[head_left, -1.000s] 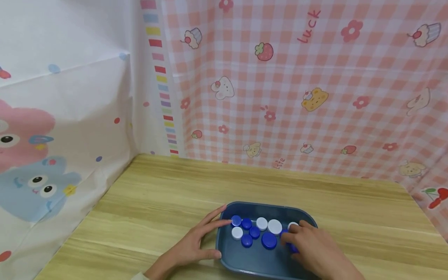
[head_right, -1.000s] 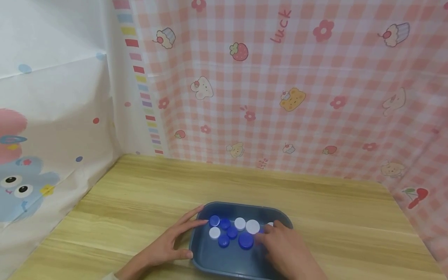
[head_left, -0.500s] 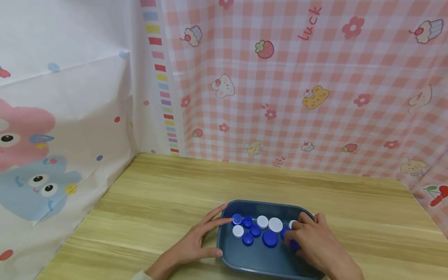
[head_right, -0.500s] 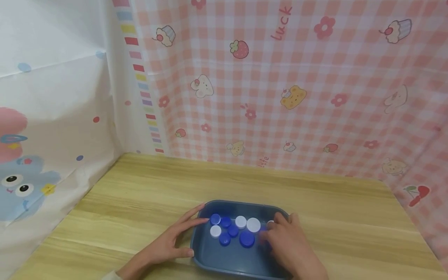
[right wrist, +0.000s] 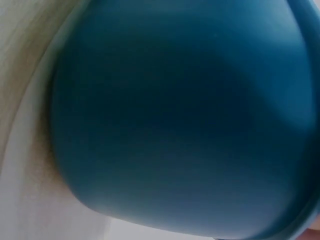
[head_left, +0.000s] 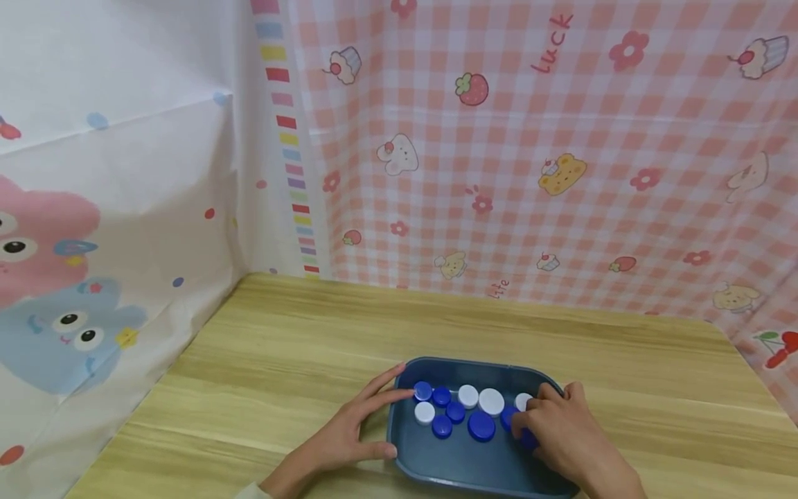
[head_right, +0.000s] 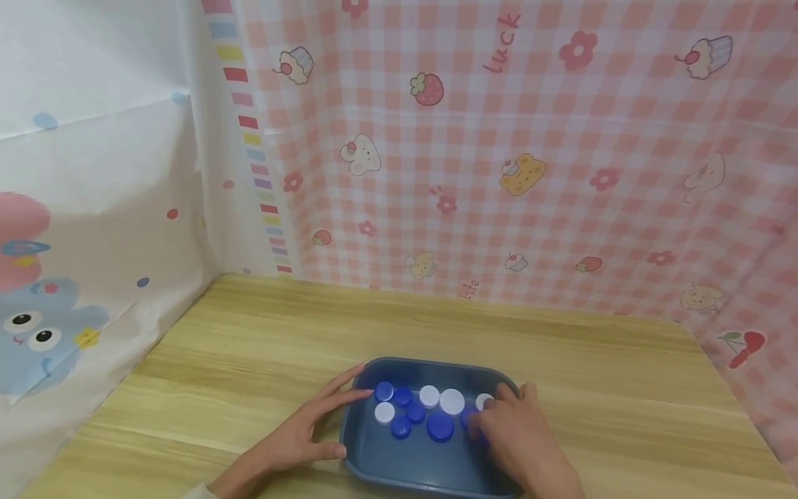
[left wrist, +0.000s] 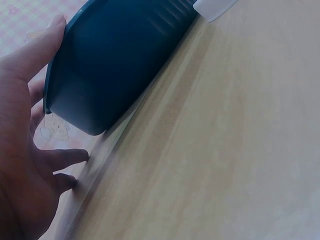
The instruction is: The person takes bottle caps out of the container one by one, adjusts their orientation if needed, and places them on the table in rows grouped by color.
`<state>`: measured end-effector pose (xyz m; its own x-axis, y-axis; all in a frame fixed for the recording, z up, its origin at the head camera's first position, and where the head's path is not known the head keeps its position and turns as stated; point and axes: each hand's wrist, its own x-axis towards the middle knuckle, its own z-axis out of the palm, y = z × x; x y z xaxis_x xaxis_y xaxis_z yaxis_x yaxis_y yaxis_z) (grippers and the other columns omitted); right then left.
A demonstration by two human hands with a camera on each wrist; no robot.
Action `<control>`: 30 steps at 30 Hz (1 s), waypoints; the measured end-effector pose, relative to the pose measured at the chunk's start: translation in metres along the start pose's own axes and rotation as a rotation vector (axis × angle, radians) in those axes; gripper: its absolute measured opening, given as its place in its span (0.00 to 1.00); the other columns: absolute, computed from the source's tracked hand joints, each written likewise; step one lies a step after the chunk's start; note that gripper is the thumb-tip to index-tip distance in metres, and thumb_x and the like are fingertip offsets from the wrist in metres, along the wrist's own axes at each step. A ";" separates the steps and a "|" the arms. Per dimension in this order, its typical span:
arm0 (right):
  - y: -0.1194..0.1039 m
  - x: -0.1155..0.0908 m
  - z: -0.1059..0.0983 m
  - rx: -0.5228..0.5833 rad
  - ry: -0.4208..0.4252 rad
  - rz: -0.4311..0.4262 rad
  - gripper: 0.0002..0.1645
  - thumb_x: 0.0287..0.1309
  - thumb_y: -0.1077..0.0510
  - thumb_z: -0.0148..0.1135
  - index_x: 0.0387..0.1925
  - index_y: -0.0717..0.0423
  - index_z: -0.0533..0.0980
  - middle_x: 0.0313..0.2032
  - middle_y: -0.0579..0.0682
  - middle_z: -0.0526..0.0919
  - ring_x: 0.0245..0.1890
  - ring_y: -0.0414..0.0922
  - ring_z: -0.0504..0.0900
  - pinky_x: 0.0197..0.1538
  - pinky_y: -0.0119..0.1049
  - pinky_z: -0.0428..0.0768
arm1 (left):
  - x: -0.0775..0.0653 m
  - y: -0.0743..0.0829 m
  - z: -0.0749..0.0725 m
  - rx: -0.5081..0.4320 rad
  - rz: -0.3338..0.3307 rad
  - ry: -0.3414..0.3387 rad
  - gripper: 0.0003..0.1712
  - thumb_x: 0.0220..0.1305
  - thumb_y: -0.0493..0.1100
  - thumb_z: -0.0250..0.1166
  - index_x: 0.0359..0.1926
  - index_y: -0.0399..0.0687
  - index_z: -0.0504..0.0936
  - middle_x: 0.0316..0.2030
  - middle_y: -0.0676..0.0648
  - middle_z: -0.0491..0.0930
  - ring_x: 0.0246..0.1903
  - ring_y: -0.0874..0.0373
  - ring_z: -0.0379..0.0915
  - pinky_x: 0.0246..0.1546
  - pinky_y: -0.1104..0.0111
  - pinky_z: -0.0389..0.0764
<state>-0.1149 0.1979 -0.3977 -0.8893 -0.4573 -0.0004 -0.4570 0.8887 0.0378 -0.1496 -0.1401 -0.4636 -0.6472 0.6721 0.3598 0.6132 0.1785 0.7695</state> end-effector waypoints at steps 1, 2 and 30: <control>0.000 0.000 0.001 0.004 -0.009 0.007 0.18 0.29 0.57 0.82 0.21 0.33 0.80 0.23 0.35 0.75 0.31 0.42 0.65 0.37 0.49 0.58 | 0.000 0.001 0.000 0.000 -0.003 -0.001 0.41 0.53 0.42 0.73 0.68 0.52 0.67 0.74 0.48 0.44 0.72 0.47 0.39 0.61 0.38 0.55; 0.000 0.000 0.001 0.010 -0.017 0.013 0.18 0.29 0.57 0.82 0.21 0.33 0.81 0.23 0.36 0.75 0.31 0.42 0.65 0.37 0.49 0.58 | 0.001 0.001 0.000 0.002 -0.006 -0.002 0.41 0.53 0.43 0.73 0.68 0.53 0.67 0.74 0.49 0.44 0.72 0.48 0.39 0.61 0.38 0.55; -0.013 -0.008 -0.023 0.052 0.028 -0.099 0.14 0.37 0.51 0.80 0.28 0.39 0.82 0.24 0.34 0.70 0.30 0.40 0.65 0.35 0.46 0.59 | 0.000 0.001 -0.001 0.011 -0.031 -0.011 0.41 0.54 0.43 0.72 0.68 0.54 0.66 0.74 0.51 0.44 0.72 0.50 0.39 0.60 0.37 0.55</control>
<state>-0.1017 0.1887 -0.3747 -0.8396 -0.5426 0.0259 -0.5431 0.8396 -0.0130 -0.1496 -0.1408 -0.4622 -0.6609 0.6740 0.3299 0.5980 0.2074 0.7742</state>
